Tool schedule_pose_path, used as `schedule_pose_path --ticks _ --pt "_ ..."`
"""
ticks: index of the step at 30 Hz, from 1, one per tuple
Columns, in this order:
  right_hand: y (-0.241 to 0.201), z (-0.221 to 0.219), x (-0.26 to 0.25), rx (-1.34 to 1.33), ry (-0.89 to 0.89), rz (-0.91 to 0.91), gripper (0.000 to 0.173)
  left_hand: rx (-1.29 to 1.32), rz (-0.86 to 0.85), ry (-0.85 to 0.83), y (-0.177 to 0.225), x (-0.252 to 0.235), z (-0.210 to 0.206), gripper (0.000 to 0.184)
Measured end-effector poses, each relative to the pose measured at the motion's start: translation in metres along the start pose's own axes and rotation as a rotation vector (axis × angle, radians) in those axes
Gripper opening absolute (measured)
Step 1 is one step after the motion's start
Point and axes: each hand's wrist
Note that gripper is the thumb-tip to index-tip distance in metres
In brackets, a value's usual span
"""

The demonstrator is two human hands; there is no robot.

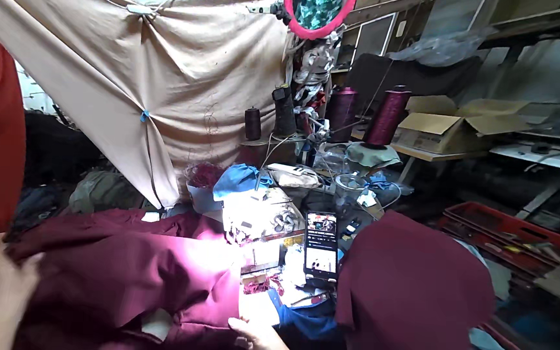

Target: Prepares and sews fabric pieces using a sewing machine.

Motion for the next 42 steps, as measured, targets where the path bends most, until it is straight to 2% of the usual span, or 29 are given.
schedule_pose_path --ticks 1,2,4,7,8,10,13,15,18,20,24,26,28,31,34,36,40,42 --pt "0.002 0.001 -0.001 0.062 0.054 -0.008 0.008 0.045 -0.153 0.081 -0.002 0.001 -0.027 0.059" --pt "0.004 0.003 -0.002 0.112 0.089 -0.014 0.009 0.075 -0.283 0.147 0.013 0.015 -0.047 0.059" --pt "0.001 0.007 0.0 0.144 0.11 -0.029 0.01 0.221 -0.531 0.264 0.068 0.075 -0.076 0.056" --pt "0.0 0.017 0.004 0.125 0.025 -0.059 0.01 0.393 -0.828 0.175 0.121 0.171 -0.125 0.03" --pt "-0.002 0.017 0.006 0.121 -0.006 -0.065 0.009 0.387 -0.833 0.159 0.128 0.188 -0.143 0.024" --pt "-0.007 0.015 0.012 0.111 -0.034 -0.073 0.008 0.362 -0.718 0.145 0.132 0.198 -0.165 0.026" --pt "-0.012 0.018 0.013 0.102 -0.055 -0.069 0.007 0.282 -0.609 0.062 0.122 0.181 -0.158 0.027" --pt "-0.011 0.026 0.009 0.098 -0.061 -0.056 0.006 0.273 -0.648 -0.003 0.11 0.171 -0.146 0.023" --pt "-0.004 0.031 0.0 0.095 -0.067 -0.009 0.005 0.25 -0.754 0.038 0.102 0.169 -0.138 0.025" --pt "-0.003 0.026 -0.002 0.076 -0.133 0.031 0.009 0.245 -0.82 0.067 0.109 0.174 -0.136 0.029" --pt "-0.006 0.013 0.002 0.049 -0.317 0.093 0.014 0.102 -0.768 0.093 0.127 0.175 -0.141 0.026" --pt "-0.009 0.014 0.003 0.108 -0.281 0.105 0.012 0.1 -0.654 -0.065 0.13 0.167 -0.133 0.024" --pt "-0.01 0.016 0.002 0.217 -0.152 0.106 0.01 0.135 -0.555 -0.281 0.128 0.154 -0.116 0.026" --pt "-0.007 0.026 -0.005 0.268 -0.056 0.158 0.011 0.243 -0.505 -0.402 0.119 0.135 -0.1 0.026" --pt "-0.005 0.033 -0.017 0.219 -0.062 0.224 0.012 0.371 -0.467 -0.436 0.113 0.111 -0.087 0.022" --pt "-0.004 0.034 -0.023 0.221 -0.062 0.25 0.004 0.423 -0.459 -0.431 0.112 0.095 -0.082 0.02" --pt "-0.007 0.03 -0.023 0.194 -0.122 0.268 0.012 0.416 -0.478 -0.446 0.118 0.071 -0.074 0.015" --pt "-0.021 0.017 -0.011 0.216 -0.095 0.268 0.013 0.422 -0.482 -0.438 0.125 0.065 -0.07 0.013"
Point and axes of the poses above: each hand's wrist, its own x-axis away from the middle knuckle, its own z-axis out of the back of the hand, y = z × x, and after that the axes turned 14 degrees about -x, right-handed
